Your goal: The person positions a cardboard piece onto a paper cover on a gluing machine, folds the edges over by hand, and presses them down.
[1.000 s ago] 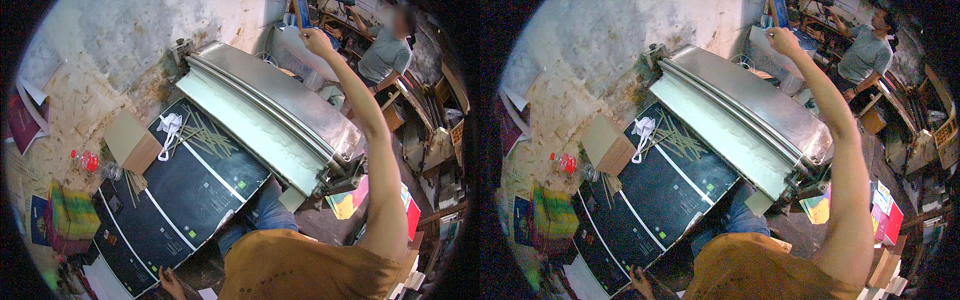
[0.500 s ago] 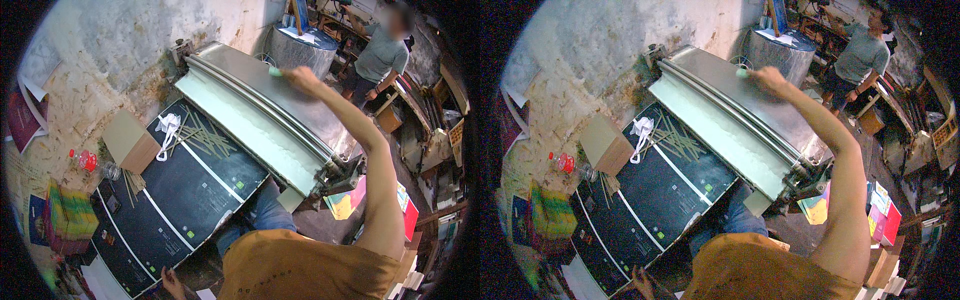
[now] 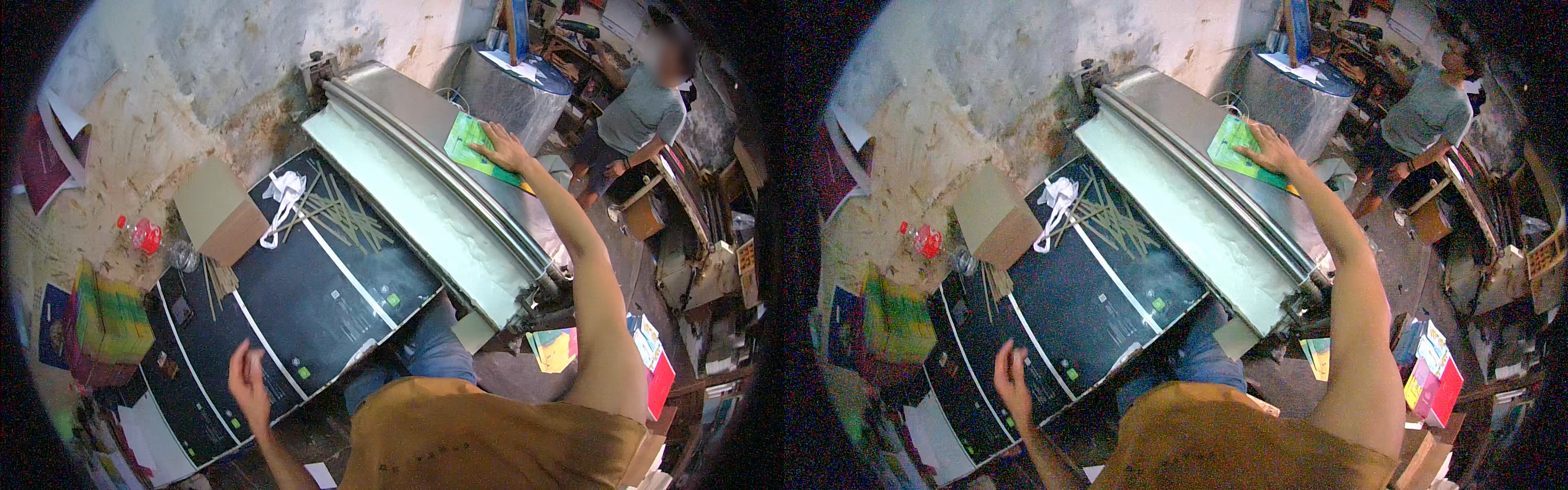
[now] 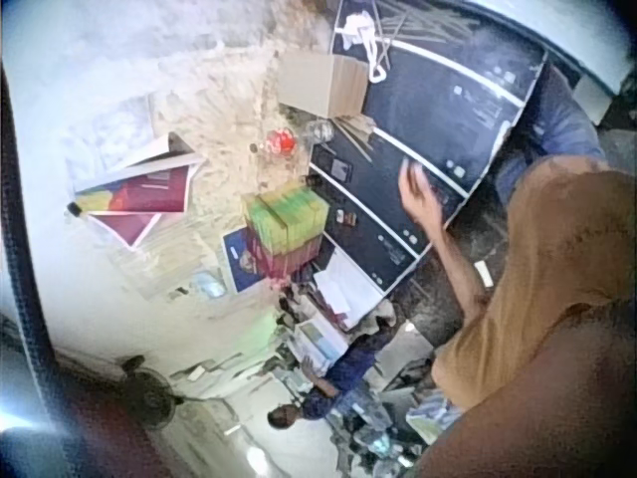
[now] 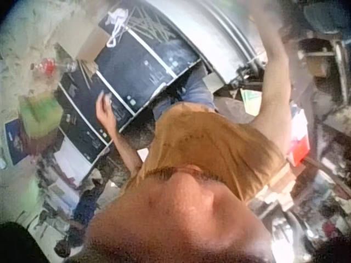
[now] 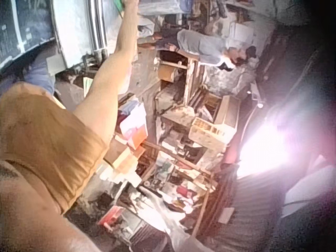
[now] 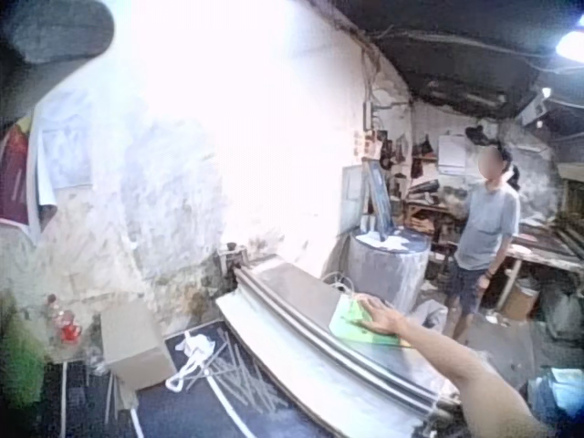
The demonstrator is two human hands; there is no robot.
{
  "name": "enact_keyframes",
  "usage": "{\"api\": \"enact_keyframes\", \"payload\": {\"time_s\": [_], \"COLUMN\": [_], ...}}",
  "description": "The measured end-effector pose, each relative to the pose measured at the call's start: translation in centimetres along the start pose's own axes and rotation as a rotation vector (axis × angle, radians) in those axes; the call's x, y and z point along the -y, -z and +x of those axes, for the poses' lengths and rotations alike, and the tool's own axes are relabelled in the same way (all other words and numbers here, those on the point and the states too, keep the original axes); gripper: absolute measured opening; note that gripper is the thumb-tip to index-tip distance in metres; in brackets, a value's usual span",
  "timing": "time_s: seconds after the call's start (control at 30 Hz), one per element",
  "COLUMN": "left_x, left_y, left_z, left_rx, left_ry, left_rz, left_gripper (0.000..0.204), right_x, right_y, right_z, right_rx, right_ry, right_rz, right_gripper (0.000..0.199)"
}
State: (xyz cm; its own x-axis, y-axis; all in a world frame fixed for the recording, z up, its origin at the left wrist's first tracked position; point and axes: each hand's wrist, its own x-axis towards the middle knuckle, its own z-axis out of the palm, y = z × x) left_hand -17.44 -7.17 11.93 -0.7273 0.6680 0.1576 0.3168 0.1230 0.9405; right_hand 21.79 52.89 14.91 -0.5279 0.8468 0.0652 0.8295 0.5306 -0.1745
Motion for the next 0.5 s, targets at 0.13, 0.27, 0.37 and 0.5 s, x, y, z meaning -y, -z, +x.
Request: {"api": "enact_keyframes", "payload": {"time_s": [0.13,0.27,0.37,0.5], "left_x": [-4.4,-6.6,-4.8,-6.3], "left_y": [-13.2,-26.8,-35.2,-40.4], "left_z": [7.4,12.7,14.5,12.5], "left_rx": [0.306,0.474,0.431,0.399], "left_ry": [-0.134,-0.105,-0.086,0.064], "left_rz": [-0.385,-0.418,-0.235,-0.299], "left_gripper": [0.032,0.033,0.036,0.039], "right_x": [-1.6,-0.9,1.0,1.2], "right_y": [-1.5,-0.8,-1.0,-0.8], "right_z": [-1.2,-1.8,-2.7,-4.6], "right_rx": [-0.001,0.01,0.035,0.043], "right_ry": [0.111,0.21,0.243,0.245], "right_rz": [-0.161,-0.102,-0.082,-0.083], "right_gripper": [0.099,0.097,0.094,0.09]}}
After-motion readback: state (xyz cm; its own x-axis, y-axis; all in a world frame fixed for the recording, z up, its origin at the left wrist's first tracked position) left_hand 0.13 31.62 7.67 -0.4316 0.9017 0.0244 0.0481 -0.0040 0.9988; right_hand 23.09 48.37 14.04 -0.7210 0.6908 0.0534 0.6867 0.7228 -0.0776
